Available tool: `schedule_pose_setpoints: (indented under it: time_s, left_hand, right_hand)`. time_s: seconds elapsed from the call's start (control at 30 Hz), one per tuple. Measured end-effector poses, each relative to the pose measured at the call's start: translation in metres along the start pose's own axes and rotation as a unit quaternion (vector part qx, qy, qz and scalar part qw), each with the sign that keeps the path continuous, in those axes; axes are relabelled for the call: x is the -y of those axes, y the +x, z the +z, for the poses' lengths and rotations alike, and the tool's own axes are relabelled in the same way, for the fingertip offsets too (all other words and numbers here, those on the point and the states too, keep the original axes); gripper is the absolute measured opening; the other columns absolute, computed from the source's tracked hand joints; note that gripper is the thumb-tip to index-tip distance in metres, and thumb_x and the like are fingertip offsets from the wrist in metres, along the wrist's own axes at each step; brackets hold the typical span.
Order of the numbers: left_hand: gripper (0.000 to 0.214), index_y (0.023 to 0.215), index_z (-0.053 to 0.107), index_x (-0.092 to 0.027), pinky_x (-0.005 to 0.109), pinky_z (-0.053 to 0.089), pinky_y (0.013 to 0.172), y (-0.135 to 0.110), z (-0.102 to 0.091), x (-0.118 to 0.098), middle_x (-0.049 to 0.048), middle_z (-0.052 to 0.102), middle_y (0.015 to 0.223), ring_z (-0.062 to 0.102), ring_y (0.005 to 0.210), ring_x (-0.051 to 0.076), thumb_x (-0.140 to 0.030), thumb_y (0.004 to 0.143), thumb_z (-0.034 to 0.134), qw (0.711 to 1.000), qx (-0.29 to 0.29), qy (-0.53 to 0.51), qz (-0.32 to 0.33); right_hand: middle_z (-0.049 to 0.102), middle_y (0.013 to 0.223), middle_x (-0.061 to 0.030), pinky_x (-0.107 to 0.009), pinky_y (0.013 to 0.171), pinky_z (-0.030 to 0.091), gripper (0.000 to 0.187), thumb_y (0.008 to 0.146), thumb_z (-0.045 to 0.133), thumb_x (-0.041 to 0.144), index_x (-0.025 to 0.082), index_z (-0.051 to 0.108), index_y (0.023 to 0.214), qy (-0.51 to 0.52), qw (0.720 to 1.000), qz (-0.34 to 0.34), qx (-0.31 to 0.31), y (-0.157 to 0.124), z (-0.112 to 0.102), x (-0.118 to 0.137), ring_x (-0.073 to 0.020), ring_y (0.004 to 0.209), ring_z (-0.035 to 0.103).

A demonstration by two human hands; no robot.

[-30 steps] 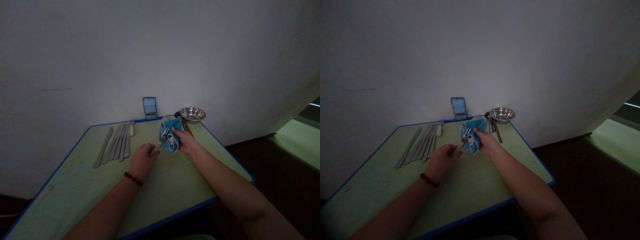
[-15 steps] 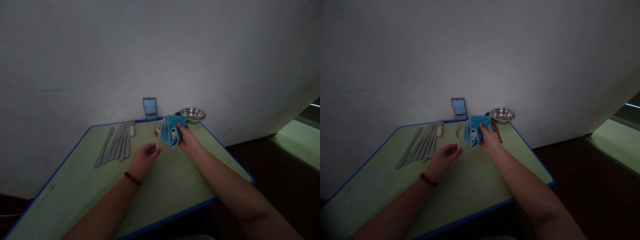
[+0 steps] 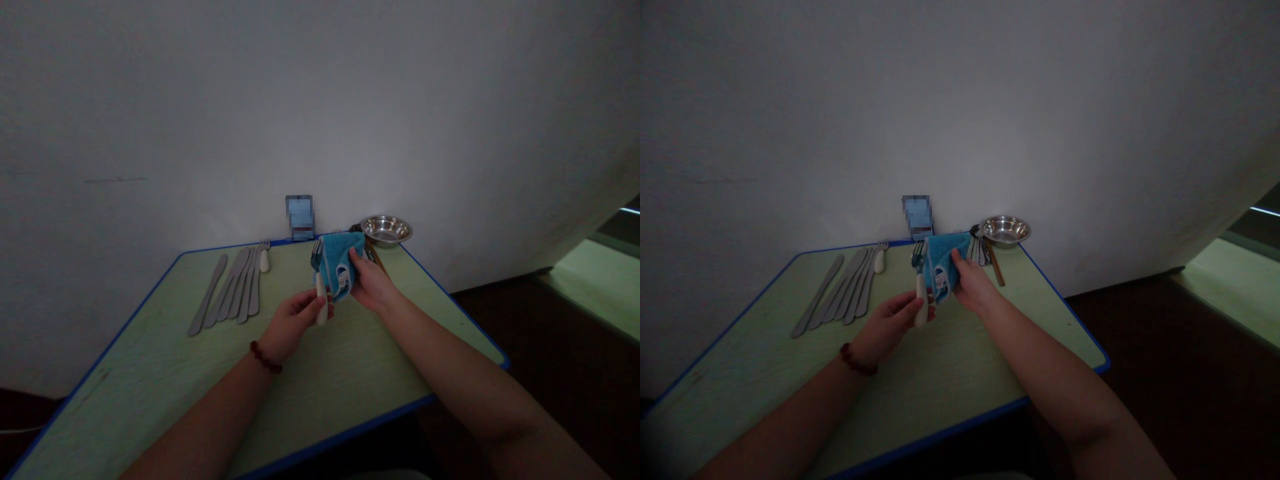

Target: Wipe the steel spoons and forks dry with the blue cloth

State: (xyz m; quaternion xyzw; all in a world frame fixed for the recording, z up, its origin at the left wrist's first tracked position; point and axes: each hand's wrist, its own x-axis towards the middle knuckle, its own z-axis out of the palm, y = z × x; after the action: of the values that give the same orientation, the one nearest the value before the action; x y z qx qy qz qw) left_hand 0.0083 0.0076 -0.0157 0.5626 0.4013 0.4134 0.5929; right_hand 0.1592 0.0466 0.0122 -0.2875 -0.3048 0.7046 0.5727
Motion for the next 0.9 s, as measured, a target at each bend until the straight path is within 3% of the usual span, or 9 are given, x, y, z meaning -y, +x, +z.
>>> schedule_pose_setpoints:
  time_s: [0.27, 0.6, 0.73, 0.9]
  left_hand:
    - [0.029, 0.091, 0.059, -0.013, 0.03, 0.044, 0.073, -0.001, -0.001, 0.005, 0.0054, 0.064, 0.079, 0.058, 0.071, 0.013, -0.034, 0.072, 0.055, 0.998, 0.03, -0.046, -0.022]
    - [0.035, 0.091, 0.059, -0.013, 0.03, 0.045, 0.069, -0.003, 0.004, 0.0, 0.0069, 0.064, 0.08, 0.058, 0.07, 0.014, -0.04, 0.071, 0.053, 0.998, 0.062, -0.001, -0.028]
    - [0.037, 0.092, 0.059, -0.013, 0.03, 0.045, 0.069, -0.002, 0.003, 0.001, 0.0076, 0.064, 0.08, 0.058, 0.07, 0.015, -0.043, 0.07, 0.053, 0.998, 0.065, 0.01, -0.026]
    - [0.034, 0.089, 0.059, -0.013, 0.028, 0.045, 0.068, -0.003, 0.003, 0.001, 0.0066, 0.064, 0.078, 0.058, 0.068, 0.014, -0.041, 0.07, 0.054, 0.997, 0.068, -0.005, -0.03]
  right_hand:
    - [0.065, 0.078, 0.0015, -0.029, 0.072, 0.047, 0.016, 0.074, 0.052, 0.034, 0.022, 0.054, 0.083, -0.002, 0.999, -0.036, -0.028, 0.002, -0.001, 0.0, -0.013, 0.081, 0.058]
    - [0.063, 0.075, 0.0033, -0.026, 0.064, 0.047, 0.015, 0.072, 0.055, 0.034, 0.022, 0.053, 0.08, -0.006, 1.0, 0.0, 0.026, -0.006, 0.005, -0.004, -0.0123, 0.072, 0.058]
    - [0.062, 0.068, 0.005, -0.022, 0.059, 0.045, 0.018, 0.065, 0.062, 0.027, 0.021, 0.054, 0.08, -0.034, 0.998, 0.0, 0.057, -0.01, 0.007, -0.005, -0.0091, 0.06, 0.055]
    - [0.062, 0.069, 0.0058, -0.02, 0.06, 0.045, 0.028, 0.056, 0.069, 0.02, 0.021, 0.054, 0.079, -0.033, 0.996, 0.001, 0.079, -0.012, 0.007, -0.005, -0.0079, 0.061, 0.056]
